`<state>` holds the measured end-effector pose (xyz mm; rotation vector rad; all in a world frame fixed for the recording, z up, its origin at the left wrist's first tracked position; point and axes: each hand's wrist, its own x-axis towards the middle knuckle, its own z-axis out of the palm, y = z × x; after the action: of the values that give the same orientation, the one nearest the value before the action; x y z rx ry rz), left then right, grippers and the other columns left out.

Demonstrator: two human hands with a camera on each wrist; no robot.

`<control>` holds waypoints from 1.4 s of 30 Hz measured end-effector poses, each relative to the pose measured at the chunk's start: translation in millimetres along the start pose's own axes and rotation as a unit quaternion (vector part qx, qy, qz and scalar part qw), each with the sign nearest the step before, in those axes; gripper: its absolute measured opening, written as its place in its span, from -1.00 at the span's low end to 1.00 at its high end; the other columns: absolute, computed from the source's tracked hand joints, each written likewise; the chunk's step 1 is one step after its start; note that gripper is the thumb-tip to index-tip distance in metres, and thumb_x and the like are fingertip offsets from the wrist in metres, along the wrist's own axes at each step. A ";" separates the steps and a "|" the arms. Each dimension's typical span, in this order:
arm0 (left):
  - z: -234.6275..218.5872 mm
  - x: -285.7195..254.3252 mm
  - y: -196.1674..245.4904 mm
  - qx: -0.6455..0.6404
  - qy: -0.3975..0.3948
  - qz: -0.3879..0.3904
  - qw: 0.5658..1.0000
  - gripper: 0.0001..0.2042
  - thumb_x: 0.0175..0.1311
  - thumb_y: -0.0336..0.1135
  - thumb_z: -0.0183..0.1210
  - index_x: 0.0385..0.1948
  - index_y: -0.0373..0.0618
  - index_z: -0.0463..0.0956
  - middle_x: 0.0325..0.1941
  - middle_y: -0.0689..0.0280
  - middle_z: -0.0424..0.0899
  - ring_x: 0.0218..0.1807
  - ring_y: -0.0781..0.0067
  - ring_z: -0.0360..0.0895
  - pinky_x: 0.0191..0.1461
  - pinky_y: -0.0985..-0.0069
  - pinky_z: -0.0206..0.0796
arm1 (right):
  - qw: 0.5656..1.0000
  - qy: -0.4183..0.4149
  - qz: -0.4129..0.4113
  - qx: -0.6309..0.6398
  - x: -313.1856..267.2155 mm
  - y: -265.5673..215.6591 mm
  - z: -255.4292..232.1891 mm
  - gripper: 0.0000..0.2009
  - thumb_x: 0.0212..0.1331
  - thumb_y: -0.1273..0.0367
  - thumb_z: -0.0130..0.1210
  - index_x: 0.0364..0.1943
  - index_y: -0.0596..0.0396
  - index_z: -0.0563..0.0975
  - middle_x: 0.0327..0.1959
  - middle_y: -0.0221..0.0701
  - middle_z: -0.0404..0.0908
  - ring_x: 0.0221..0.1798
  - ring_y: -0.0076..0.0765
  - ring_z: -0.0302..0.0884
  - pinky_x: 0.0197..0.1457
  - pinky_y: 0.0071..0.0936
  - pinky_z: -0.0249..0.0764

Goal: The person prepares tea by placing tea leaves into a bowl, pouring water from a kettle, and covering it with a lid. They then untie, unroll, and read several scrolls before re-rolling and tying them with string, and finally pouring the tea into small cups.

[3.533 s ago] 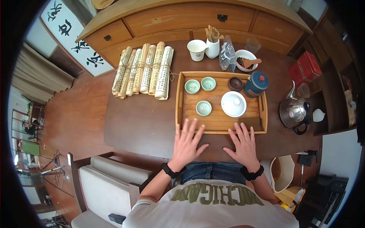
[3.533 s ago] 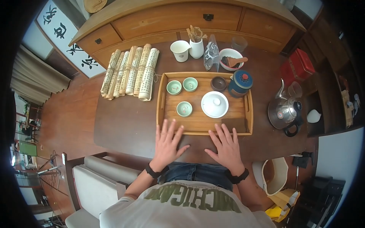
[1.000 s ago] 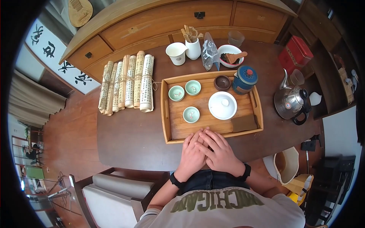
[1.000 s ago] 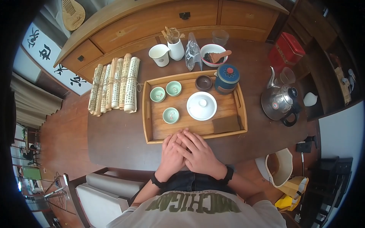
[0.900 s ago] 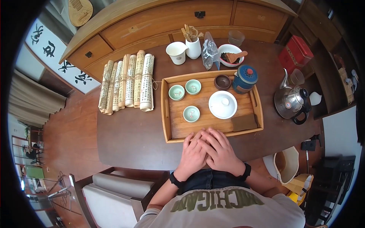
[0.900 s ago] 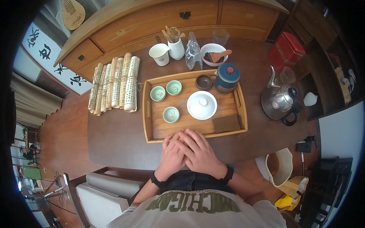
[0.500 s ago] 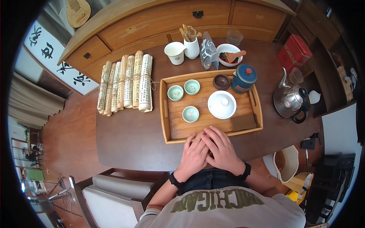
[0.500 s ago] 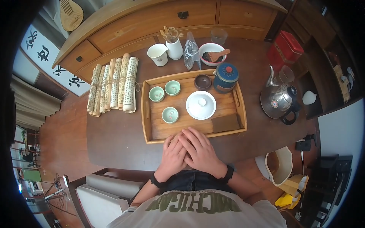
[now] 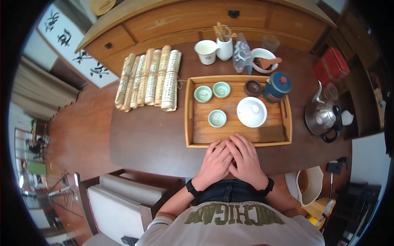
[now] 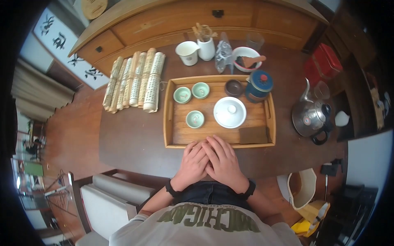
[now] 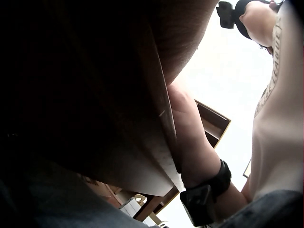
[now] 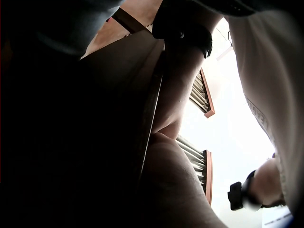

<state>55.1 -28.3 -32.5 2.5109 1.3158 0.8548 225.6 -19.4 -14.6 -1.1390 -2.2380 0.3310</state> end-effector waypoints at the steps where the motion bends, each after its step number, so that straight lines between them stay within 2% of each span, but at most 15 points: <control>1: 0.6 -0.6 -0.3 -0.001 0.000 -0.001 1.000 -0.59 0.09 -0.35 0.25 0.04 -0.21 0.61 0.16 0.15 0.63 0.32 0.13 0.49 0.49 0.04 0.16 | 1.000 0.001 -0.002 -0.002 0.2 -0.2 0.6 -0.39 0.05 0.38 0.23 0.30 0.12 0.48 0.37 -0.11 0.44 0.43 0.09 0.39 0.44 0.01 0.35; 7: 1.4 -0.8 0.4 0.014 0.019 0.004 1.000 -0.60 0.09 -0.34 0.25 0.02 -0.22 0.60 0.14 0.13 0.62 0.28 0.12 0.50 0.47 0.05 0.21 | 1.000 0.006 -0.013 -0.002 -0.4 0.5 3.2 -0.37 0.03 0.38 0.23 0.30 0.13 0.47 0.37 -0.09 0.43 0.43 0.13 0.38 0.44 0.05 0.34; 8: 0.4 -1.2 0.6 0.024 0.007 0.003 1.000 -0.64 0.19 -0.30 0.24 0.02 -0.20 0.60 0.14 0.14 0.61 0.30 0.14 0.46 0.52 0.08 0.15 | 1.000 0.008 -0.018 -0.006 -0.8 1.2 3.5 -0.37 0.03 0.38 0.22 0.31 0.13 0.45 0.37 -0.09 0.43 0.43 0.13 0.38 0.45 0.05 0.34; 11: 0.4 -0.9 1.2 0.029 0.007 0.003 1.000 -0.65 0.16 -0.31 0.25 -0.01 -0.20 0.60 0.14 0.14 0.61 0.29 0.14 0.47 0.51 0.07 0.17 | 1.000 0.007 -0.021 -0.006 -1.1 1.2 2.6 -0.37 0.05 0.38 0.22 0.32 0.14 0.45 0.37 -0.08 0.43 0.43 0.13 0.38 0.45 0.05 0.33; 14: 0.1 -0.4 2.3 0.025 0.016 0.005 1.000 -0.61 0.08 -0.35 0.25 0.00 -0.22 0.61 0.13 0.14 0.63 0.27 0.13 0.51 0.45 0.04 0.25 | 0.999 0.020 -0.030 -0.005 -1.7 2.1 3.9 -0.37 0.06 0.38 0.23 0.33 0.13 0.44 0.37 -0.08 0.44 0.40 0.13 0.40 0.46 0.05 0.33; 16: -9.7 -1.2 4.3 0.024 0.023 0.033 0.999 -0.63 0.07 -0.38 0.27 -0.02 -0.20 0.63 0.10 0.16 0.66 0.22 0.12 0.55 0.38 0.09 0.32 | 0.999 0.014 -0.030 0.007 -3.5 1.4 3.8 -0.39 0.08 0.39 0.24 0.31 0.15 0.45 0.34 -0.09 0.46 0.37 0.11 0.42 0.45 0.04 0.33; 20: -53.9 2.9 8.4 0.012 0.085 0.072 0.994 -0.66 0.06 -0.45 0.33 -0.05 -0.17 0.65 0.02 0.21 0.71 0.09 0.09 0.64 0.17 0.18 0.48 | 0.999 0.031 0.000 0.033 -6.2 5.5 3.1 -0.44 0.11 0.40 0.26 0.27 0.19 0.47 0.28 -0.11 0.51 0.32 0.05 0.46 0.45 0.02 0.32; 23: -95.9 11.9 -16.5 0.049 0.126 0.027 0.990 -0.65 0.07 -0.46 0.37 -0.03 -0.16 0.64 0.00 0.17 0.72 -0.04 0.09 0.68 0.00 0.23 0.51 | 1.000 0.012 0.001 -0.005 -2.2 -0.4 -0.6 -0.47 0.12 0.40 0.27 0.24 0.20 0.49 0.25 -0.12 0.52 0.32 0.01 0.46 0.46 0.00 0.30; 24: -107.6 20.2 -29.4 0.067 0.136 -0.014 0.988 -0.64 0.10 -0.47 0.35 -0.01 -0.14 0.64 -0.01 0.15 0.72 -0.04 0.06 0.66 0.01 0.21 0.50 | 1.000 0.013 -0.003 -0.002 -1.0 -1.7 -1.2 -0.47 0.11 0.40 0.27 0.23 0.20 0.50 0.24 -0.13 0.53 0.32 0.01 0.46 0.48 0.00 0.28; 27: -134.3 40.6 -74.6 0.124 0.150 -0.115 0.974 -0.67 0.20 -0.41 0.33 0.03 -0.15 0.61 0.09 0.10 0.67 0.11 -0.05 0.60 0.19 0.16 0.48 | 1.000 0.010 -0.005 -0.010 -1.3 -1.9 -0.2 -0.48 0.11 0.42 0.27 0.22 0.19 0.50 0.24 -0.14 0.53 0.32 0.00 0.46 0.47 -0.01 0.29; 29: -138.0 49.8 -112.6 0.119 0.145 -0.175 0.967 -0.65 0.24 -0.33 0.34 0.04 -0.19 0.60 0.07 0.06 0.66 0.11 -0.09 0.59 0.18 0.16 0.47 | 1.000 0.006 -0.007 -0.012 -2.6 -1.9 -0.2 -0.48 0.10 0.42 0.27 0.21 0.19 0.51 0.24 -0.14 0.53 0.32 0.00 0.46 0.47 -0.01 0.29; 34: -124.6 67.7 -170.2 0.149 0.104 -0.246 0.952 -0.59 0.25 -0.23 0.35 0.07 -0.27 0.58 0.04 -0.03 0.65 0.09 -0.10 0.60 0.15 0.15 0.48 | 1.000 0.006 -0.013 -0.026 -2.6 -1.2 0.1 -0.49 0.09 0.43 0.28 0.20 0.19 0.51 0.23 -0.14 0.54 0.32 -0.01 0.46 0.46 -0.01 0.30; 37: -114.2 76.1 -172.8 0.179 0.067 -0.286 0.939 -0.56 0.22 -0.20 0.37 0.06 -0.30 0.58 0.02 -0.04 0.65 0.08 -0.10 0.60 0.14 0.13 0.49 | 0.999 0.008 -0.017 -0.030 -1.6 -1.2 0.1 -0.49 0.08 0.43 0.28 0.19 0.19 0.51 0.22 -0.14 0.54 0.32 -0.02 0.46 0.46 -0.02 0.30; 40: -99.5 74.9 -180.7 0.222 0.075 -0.270 0.934 -0.61 0.15 -0.19 0.41 -0.11 -0.27 0.58 -0.09 0.03 0.63 0.01 -0.04 0.61 0.08 0.13 0.53 | 0.999 0.009 -0.017 -0.028 -1.9 -1.4 -0.1 -0.50 0.07 0.44 0.28 0.17 0.18 0.53 0.23 -0.15 0.54 0.31 -0.02 0.46 0.46 -0.03 0.31; 42: -99.9 73.2 -176.8 0.220 0.058 -0.272 0.935 -0.58 0.19 -0.19 0.39 -0.01 -0.26 0.58 -0.03 0.01 0.63 0.06 -0.06 0.59 0.12 0.12 0.50 | 0.999 0.010 -0.014 -0.027 -2.0 -1.5 -0.3 -0.51 0.07 0.44 0.27 0.16 0.17 0.54 0.22 -0.16 0.55 0.31 -0.02 0.47 0.46 -0.03 0.31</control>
<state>-92.0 124.7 7.0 2.1818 2.3098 0.6364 225.7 -21.9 -14.5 -1.1335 -2.2544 0.2482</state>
